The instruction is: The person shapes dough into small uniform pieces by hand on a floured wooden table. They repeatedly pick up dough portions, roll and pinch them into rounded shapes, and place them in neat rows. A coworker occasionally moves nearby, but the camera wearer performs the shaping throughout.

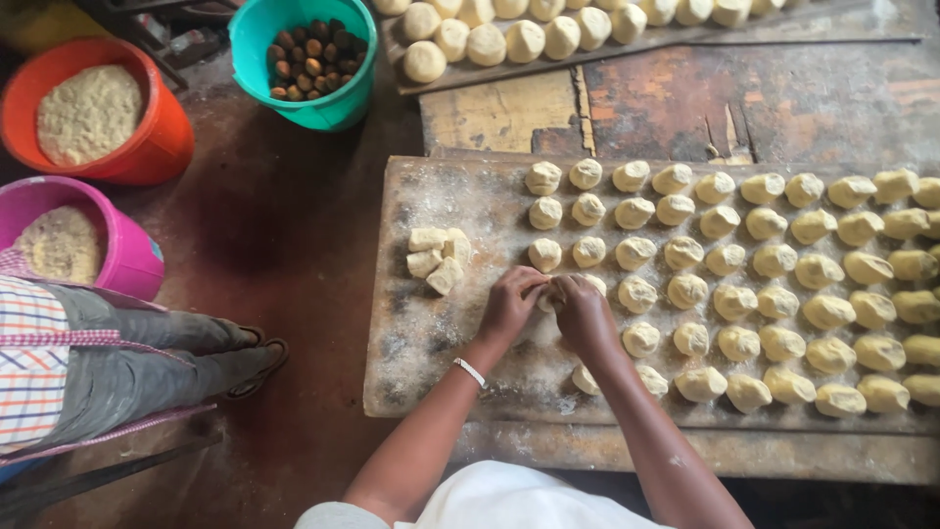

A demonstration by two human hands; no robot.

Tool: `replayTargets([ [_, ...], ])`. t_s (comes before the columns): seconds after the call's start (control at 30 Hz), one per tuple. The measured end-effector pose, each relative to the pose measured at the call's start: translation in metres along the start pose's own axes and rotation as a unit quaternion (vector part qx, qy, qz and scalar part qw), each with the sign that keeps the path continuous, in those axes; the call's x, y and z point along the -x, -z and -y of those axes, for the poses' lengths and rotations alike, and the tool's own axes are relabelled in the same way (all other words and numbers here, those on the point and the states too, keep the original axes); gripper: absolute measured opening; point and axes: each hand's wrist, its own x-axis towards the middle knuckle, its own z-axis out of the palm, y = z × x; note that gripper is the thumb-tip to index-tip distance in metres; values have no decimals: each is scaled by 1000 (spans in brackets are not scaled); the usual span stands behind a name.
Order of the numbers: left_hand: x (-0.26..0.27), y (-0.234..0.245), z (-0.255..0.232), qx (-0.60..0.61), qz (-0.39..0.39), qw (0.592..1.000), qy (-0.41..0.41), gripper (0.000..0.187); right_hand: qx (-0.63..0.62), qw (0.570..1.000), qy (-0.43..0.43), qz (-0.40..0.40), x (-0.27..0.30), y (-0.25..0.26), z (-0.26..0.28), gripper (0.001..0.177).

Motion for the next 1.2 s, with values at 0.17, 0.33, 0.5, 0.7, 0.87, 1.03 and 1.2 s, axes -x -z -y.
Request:
replayTargets([
  [0.17,-2,26,14,-107,-68,992,3,32,76,997,17,4,6,10,13,52],
  [0.33,-35,123,60,-437,-86,895,-20,61,21,996,78,-33,22,-3,28,36],
  [0.5,-41,166,77,-209,42,974,74,53,-51,996,57,53,19,-37,56,35],
  [0.7,-2,154,61,-38,-37,973,225,53,-92,971,-176,130,-30,-91,91,57],
  [0.87,38,137,56,117,-94,948,282,37,-208,951,-189,127,-40,-112,87,63],
  [1.03,56,122,48,245,-165,904,309,38,-174,973,-147,42,-23,-119,82,56],
  [1.2,63,125,39,106,-146,933,311,36,-239,938,-245,48,-18,-107,84,48],
])
